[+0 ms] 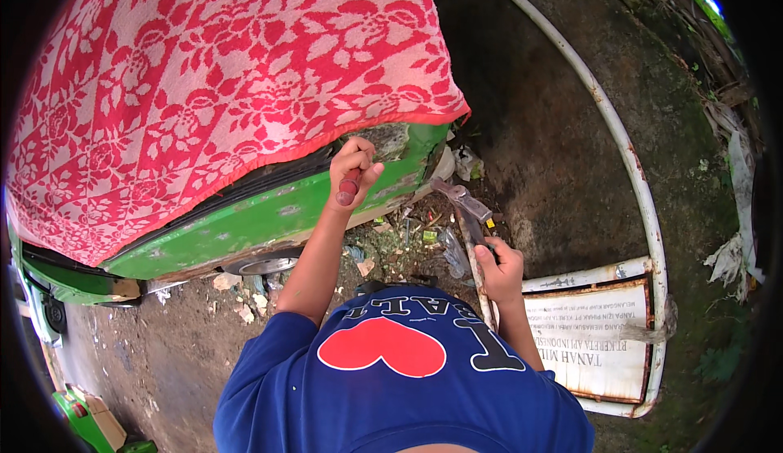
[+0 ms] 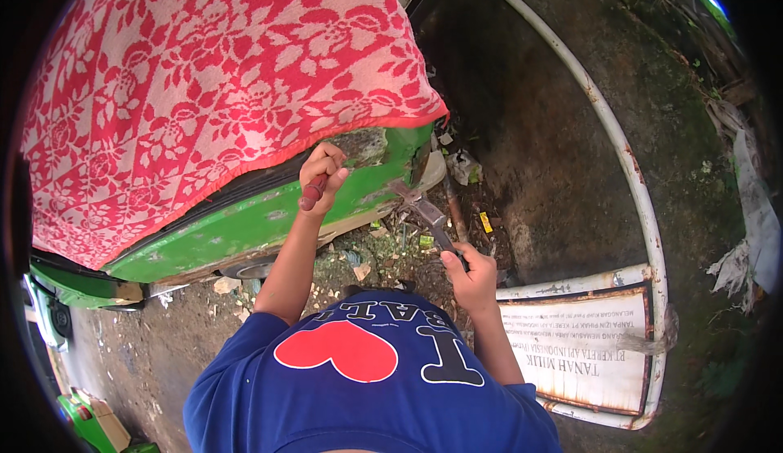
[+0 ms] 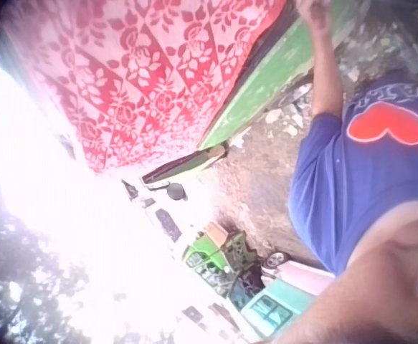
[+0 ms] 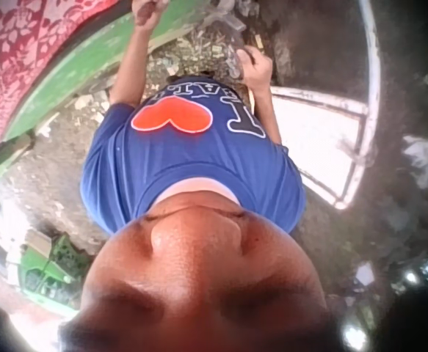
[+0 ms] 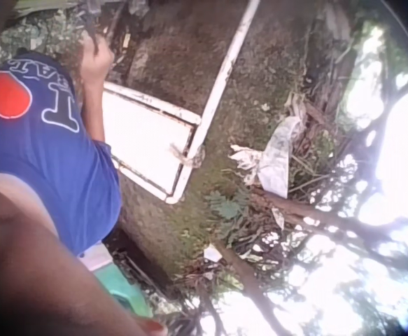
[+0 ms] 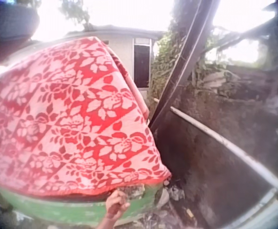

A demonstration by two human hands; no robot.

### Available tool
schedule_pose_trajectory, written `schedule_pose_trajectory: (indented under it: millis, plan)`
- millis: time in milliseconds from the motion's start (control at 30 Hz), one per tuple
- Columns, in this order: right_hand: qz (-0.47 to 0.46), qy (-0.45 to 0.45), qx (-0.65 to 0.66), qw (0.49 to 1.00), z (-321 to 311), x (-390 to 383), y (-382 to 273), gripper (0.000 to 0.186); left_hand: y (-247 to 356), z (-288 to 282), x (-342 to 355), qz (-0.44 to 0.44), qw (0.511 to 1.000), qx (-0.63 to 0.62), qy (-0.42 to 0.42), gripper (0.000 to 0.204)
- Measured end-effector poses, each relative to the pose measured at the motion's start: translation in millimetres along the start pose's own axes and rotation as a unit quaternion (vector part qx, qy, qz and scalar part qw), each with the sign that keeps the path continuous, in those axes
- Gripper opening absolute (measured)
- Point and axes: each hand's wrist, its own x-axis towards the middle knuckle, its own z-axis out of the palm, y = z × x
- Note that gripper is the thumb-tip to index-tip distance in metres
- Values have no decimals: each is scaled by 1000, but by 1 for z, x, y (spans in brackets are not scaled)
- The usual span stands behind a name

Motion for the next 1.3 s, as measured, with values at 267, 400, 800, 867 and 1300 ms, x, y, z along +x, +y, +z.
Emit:
schedule_pose_trajectory:
  millis: [267,400,800,867,1300]
  plan:
    - [19,9,16,1000,-6,-9,13,26,-13,-4,-15,-109,990,81,-23,33]
    - [35,3,25,999,-5,-14,19,27,0,7,-11,-52,994,31,-91,36]
    - [90,155,70,981,87,-62,2,27,-16,-23,21,151,957,-25,-246,37]
    - [102,172,86,976,101,-72,-7,26,-19,-27,18,165,952,-45,-253,37]
    - [117,216,82,966,155,-100,-37,27,-34,-49,23,187,945,-116,-243,32]
